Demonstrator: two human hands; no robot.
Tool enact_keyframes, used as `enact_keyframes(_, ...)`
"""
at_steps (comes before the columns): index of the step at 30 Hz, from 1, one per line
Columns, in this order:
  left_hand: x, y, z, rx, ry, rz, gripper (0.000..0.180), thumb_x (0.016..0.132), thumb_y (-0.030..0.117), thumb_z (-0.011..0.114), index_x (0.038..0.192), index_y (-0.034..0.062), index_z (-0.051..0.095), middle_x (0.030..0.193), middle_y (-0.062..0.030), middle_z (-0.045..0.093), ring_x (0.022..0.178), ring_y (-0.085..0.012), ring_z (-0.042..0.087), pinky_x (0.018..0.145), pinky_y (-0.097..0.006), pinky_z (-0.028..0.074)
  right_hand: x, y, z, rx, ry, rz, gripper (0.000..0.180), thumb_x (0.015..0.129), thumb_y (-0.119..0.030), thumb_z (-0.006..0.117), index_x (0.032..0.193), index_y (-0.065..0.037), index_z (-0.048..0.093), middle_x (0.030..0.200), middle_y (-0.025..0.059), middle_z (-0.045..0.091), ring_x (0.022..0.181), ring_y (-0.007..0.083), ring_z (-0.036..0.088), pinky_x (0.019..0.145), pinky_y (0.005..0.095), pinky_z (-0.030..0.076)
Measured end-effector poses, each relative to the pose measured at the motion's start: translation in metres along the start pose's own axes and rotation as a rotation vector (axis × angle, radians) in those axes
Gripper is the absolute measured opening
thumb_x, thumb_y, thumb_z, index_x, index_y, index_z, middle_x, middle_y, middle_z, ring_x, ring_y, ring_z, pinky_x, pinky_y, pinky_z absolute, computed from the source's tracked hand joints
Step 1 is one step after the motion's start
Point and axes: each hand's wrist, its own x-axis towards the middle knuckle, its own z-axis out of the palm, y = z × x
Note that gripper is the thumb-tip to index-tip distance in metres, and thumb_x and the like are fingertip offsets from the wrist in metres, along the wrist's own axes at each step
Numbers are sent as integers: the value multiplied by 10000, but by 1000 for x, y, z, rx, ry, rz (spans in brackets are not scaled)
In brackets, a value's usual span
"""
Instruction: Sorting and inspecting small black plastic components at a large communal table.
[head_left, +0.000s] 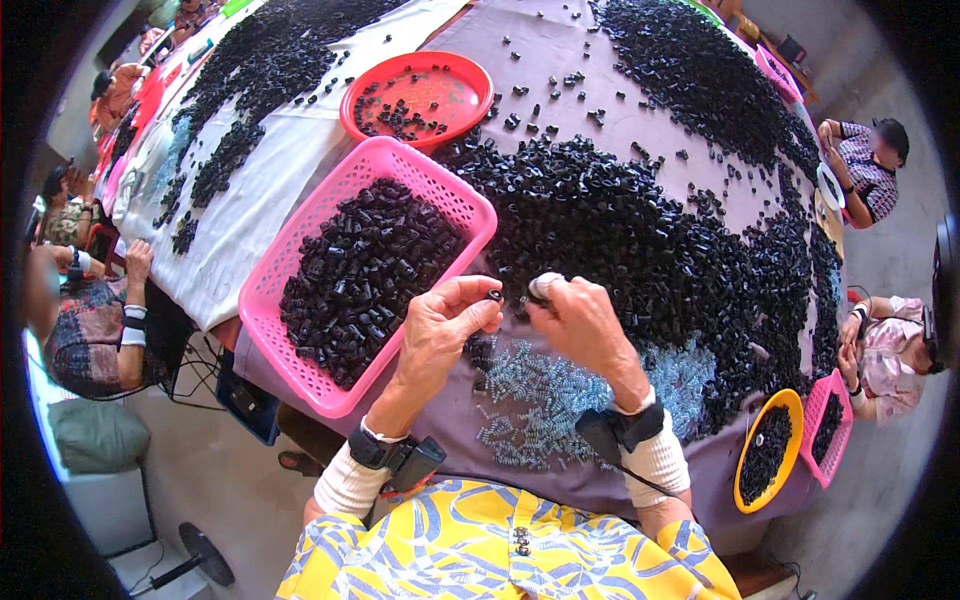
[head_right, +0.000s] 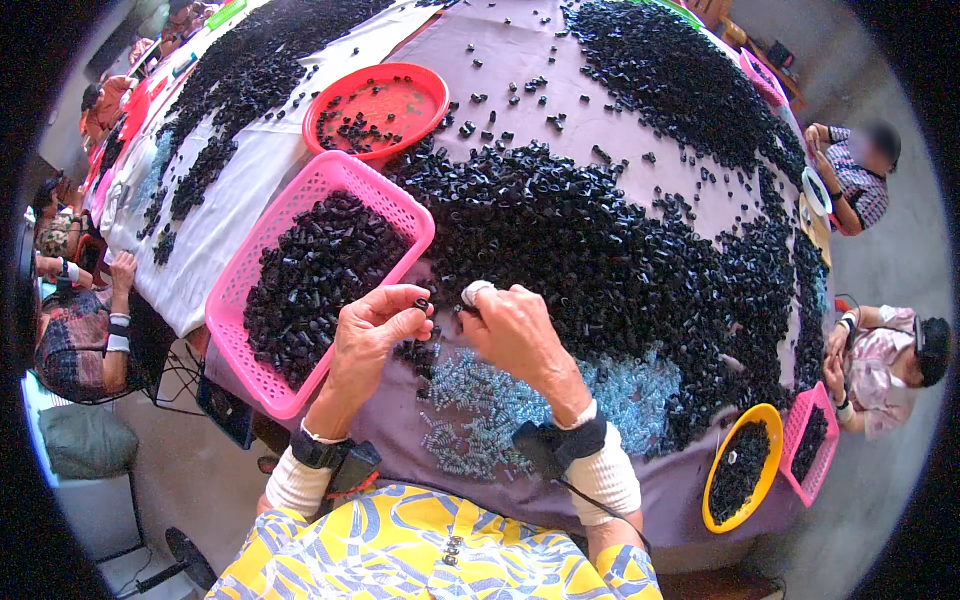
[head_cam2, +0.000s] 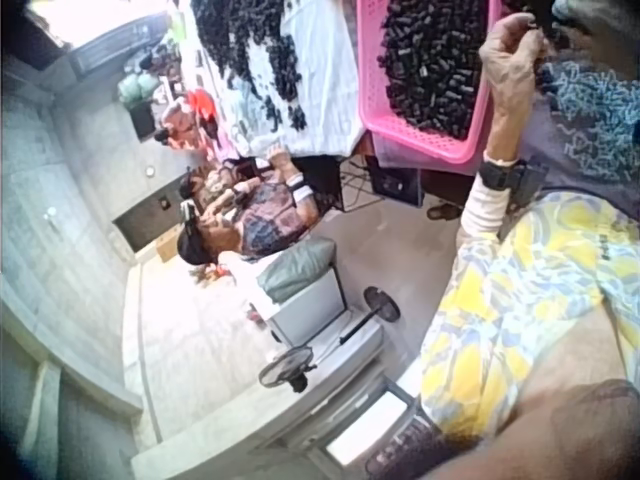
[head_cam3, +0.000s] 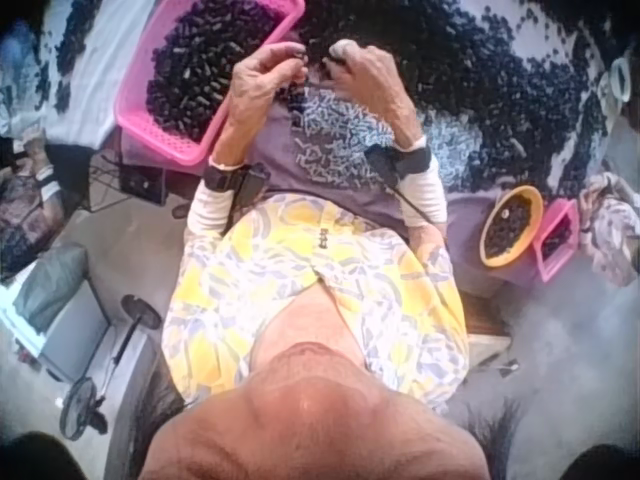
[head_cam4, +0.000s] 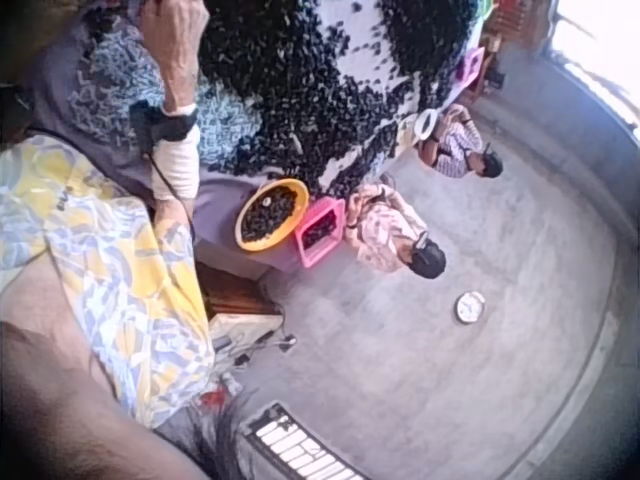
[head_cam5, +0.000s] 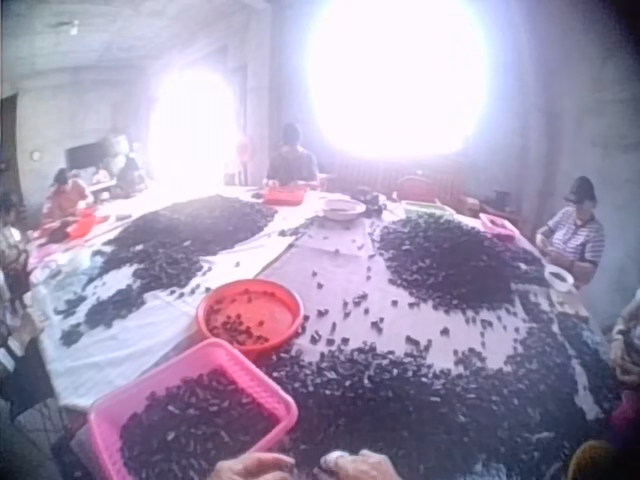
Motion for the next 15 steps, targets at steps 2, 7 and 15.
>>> enact_keyframes(2, 1, -1, 4, 78, -34, -13, 231, 859, 59, 650, 1081, -2, 636, 897, -39, 669, 774, -95, 637, 736, -237, 529, 2, -6, -16, 35, 11, -16, 151, 778, -174, 629, 741, -49, 553, 640, 146, 591, 609, 344, 584, 580, 417, 443)
enact_keyframes(7, 0, -8, 16, 142, -74, 42, 234, 849, 13, 642, 1082, -12, 634, 932, -29, 650, 842, -77, 610, 766, -222, 509, 5, -15, -32, 58, -27, -116, 164, 783, -176, 627, 725, -56, 532, 630, 119, 580, 611, 307, 591, 602, 400, 432)
enact_keyframes(15, 0, -9, 19, 520, -101, 328, 208, 821, -9, 639, 1023, 25, 675, 946, -82, 660, 820, -144, 644, 723, -239, 511, 5, -19, -41, -103, -201, -111, 147, 787, -189, 608, 749, -67, 535, 617, 95, 593, 606, 286, 612, 652, 397, 447)
